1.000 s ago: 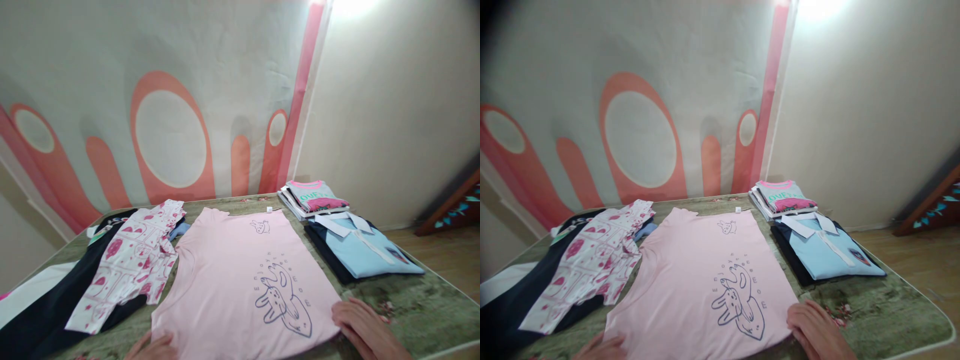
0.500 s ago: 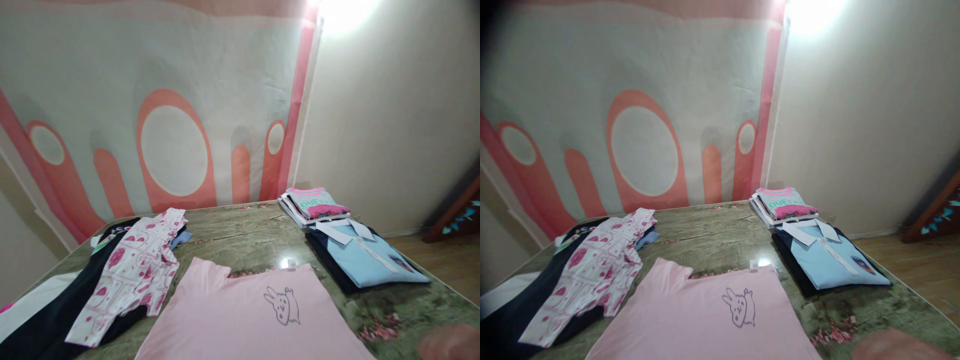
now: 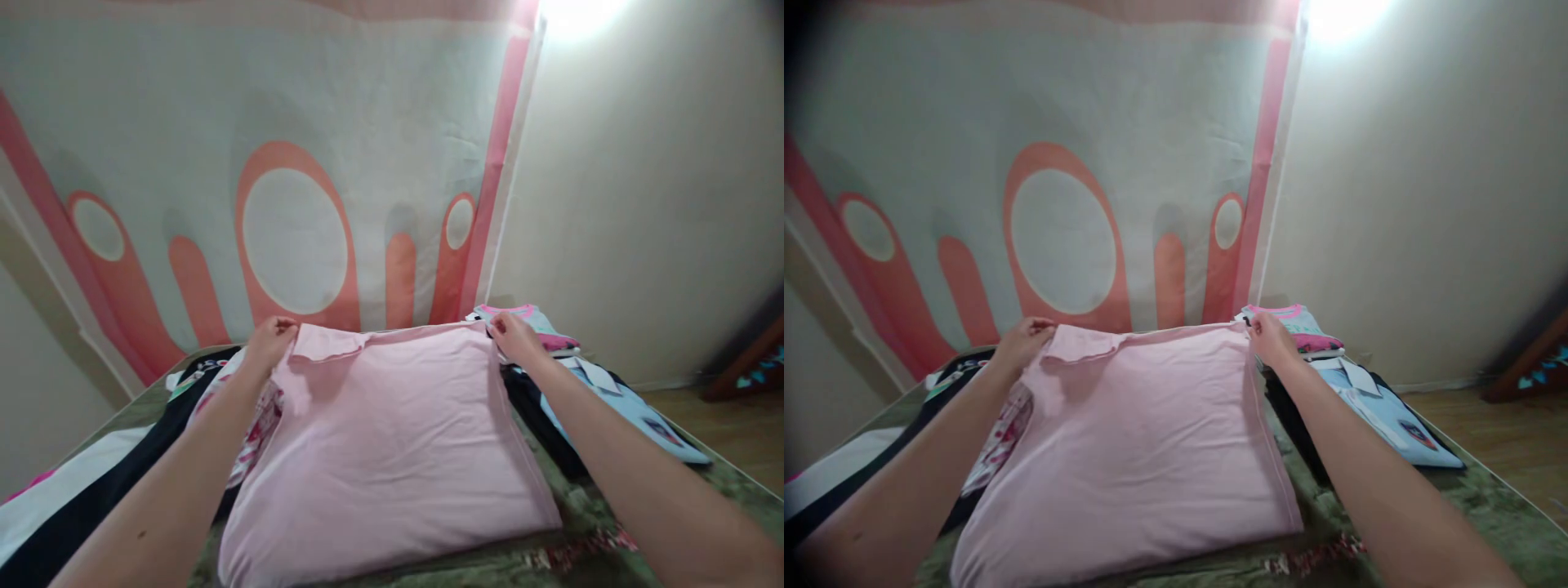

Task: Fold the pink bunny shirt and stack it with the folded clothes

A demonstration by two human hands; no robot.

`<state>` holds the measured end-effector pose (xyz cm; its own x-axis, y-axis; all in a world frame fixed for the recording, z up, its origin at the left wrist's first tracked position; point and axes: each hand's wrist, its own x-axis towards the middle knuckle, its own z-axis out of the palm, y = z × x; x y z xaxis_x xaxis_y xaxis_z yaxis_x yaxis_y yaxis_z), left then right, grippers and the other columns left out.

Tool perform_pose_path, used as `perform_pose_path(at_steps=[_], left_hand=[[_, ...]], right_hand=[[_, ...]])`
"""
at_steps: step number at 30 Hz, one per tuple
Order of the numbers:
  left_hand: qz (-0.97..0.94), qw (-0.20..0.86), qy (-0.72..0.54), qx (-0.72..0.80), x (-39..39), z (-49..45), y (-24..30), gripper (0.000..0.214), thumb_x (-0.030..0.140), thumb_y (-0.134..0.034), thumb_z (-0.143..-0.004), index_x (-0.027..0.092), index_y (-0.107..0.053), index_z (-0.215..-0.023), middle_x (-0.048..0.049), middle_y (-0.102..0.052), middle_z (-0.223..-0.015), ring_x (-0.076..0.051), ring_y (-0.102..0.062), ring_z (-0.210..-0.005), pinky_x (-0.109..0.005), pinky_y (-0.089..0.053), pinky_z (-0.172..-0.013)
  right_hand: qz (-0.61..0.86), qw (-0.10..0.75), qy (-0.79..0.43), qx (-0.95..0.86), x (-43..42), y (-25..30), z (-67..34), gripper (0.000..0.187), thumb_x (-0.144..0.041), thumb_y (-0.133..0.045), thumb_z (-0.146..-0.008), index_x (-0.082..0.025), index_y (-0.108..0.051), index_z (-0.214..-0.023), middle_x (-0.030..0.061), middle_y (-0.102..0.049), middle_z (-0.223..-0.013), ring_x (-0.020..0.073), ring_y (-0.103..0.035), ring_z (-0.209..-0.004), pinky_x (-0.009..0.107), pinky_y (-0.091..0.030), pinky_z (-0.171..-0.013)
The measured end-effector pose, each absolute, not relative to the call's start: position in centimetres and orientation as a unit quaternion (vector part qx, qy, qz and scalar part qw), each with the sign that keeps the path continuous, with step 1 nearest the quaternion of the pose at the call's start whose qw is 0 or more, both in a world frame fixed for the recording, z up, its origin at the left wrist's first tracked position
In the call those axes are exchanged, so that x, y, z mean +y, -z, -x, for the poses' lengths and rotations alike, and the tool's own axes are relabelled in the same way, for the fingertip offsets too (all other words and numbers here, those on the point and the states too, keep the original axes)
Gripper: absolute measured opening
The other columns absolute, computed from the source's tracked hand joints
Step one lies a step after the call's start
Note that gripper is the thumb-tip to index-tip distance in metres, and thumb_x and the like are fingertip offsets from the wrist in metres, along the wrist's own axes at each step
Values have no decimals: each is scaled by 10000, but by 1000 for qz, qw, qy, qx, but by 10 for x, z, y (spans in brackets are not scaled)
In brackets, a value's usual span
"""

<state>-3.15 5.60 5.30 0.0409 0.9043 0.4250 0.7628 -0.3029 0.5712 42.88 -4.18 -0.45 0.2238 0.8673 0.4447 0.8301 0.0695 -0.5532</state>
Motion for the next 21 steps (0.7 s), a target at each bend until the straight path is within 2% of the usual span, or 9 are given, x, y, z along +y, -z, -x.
perform_pose_path(at_steps=[1, 3, 6, 8, 11, 13, 15, 18, 21], left_hand=[[-707, 84, -376, 593, 64, 26, -45, 435, 363, -483, -819, 15, -616, -1042, -163, -701, -1043, -259, -656, -961, -382, -486, -883], [-717, 84, -360, 592, 64, 21, -21, 376, 365, -496, -812, 94, -638, -1029, -118, -714, -1017, -234, -660, -944, -356, -480, -896], [-785, 104, -261, 552, 39, 21, 22, 329, 391, -459, -852, 186, -678, -986, -49, -733, -953, -206, -674, -902, -316, -485, -880], [-828, 108, -185, 519, 18, 20, 50, 394, 403, -403, -895, 172, -681, -1054, -75, -723, -1060, -216, -662, -997, -319, -472, -926], [-869, 95, -98, 475, -7, 15, 87, 530, 430, -367, -936, 100, -568, -1298, -148, -569, -1364, -242, -528, -1259, -358, -379, -1071], [-887, 60, -61, 455, -20, 13, 106, 588, 462, -363, -954, 127, -436, -1432, -135, -378, -1521, -261, -345, -1406, -425, -268, -1149], [-892, 25, -44, 449, -33, 12, 119, 583, 468, -310, -982, 188, -338, -1493, -89, -254, -1578, -258, -221, -1458, -474, -186, -1176], [-894, 10, -19, 447, -56, 17, 125, 566, 467, -248, -1001, 239, -270, -1519, -59, -211, -1589, -256, -191, -1466, -502, -162, -1176], [-908, 27, -3, 419, -74, 33, 113, 593, 512, -331, -968, 289, -270, -1514, -55, -226, -1583, -285, -243, -1448, -506, -240, -1145]], right_hand=[[682, 361, 14, -636, -34, 17, -425, 233, -309, -478, -920, -150, -648, -934, 90, -662, -887, 202, -597, -835, 308, -468, -756], [659, 313, 48, -682, -29, 44, -414, 218, -196, -460, -908, -143, -654, -991, 124, -666, -1006, 225, -590, -993, 344, -443, -889], [622, 276, 8, -733, -38, 86, -397, 230, -188, -479, -900, -162, -658, -1042, 109, -662, -1092, 214, -589, -1057, 340, -438, -946], [591, 258, -34, -764, -48, 110, -389, 290, -231, -457, -924, -172, -626, -1153, 104, -644, -1185, 202, -583, -1106, 338, -439, -974], [574, 212, -52, -789, -62, 137, -383, 429, -323, -413, -953, -171, -523, -1338, 124, -524, -1398, 223, -470, -1293, 413, -357, -1083], [597, 178, -37, -781, -74, 149, -382, 495, -365, -370, -966, -164, -458, -1411, 134, -423, -1487, 244, -362, -1386, 482, -279, -1130], [625, 155, -22, -765, -93, 157, -379, 529, -380, -316, -983, -146, -412, -1447, 143, -363, -1522, 251, -296, -1423, 517, -236, -1146], [647, 135, -2, -750, -133, 161, -376, 554, -398, -306, -988, -126, -390, -1463, 140, -317, -1541, 260, -264, -1437, 512, -232, -1155], [645, 109, 5, -756, -173, 153, -380, 573, -422, -378, -968, -141, -392, -1467, 124, -314, -1544, 276, -296, -1423, 493, -280, -1143]])
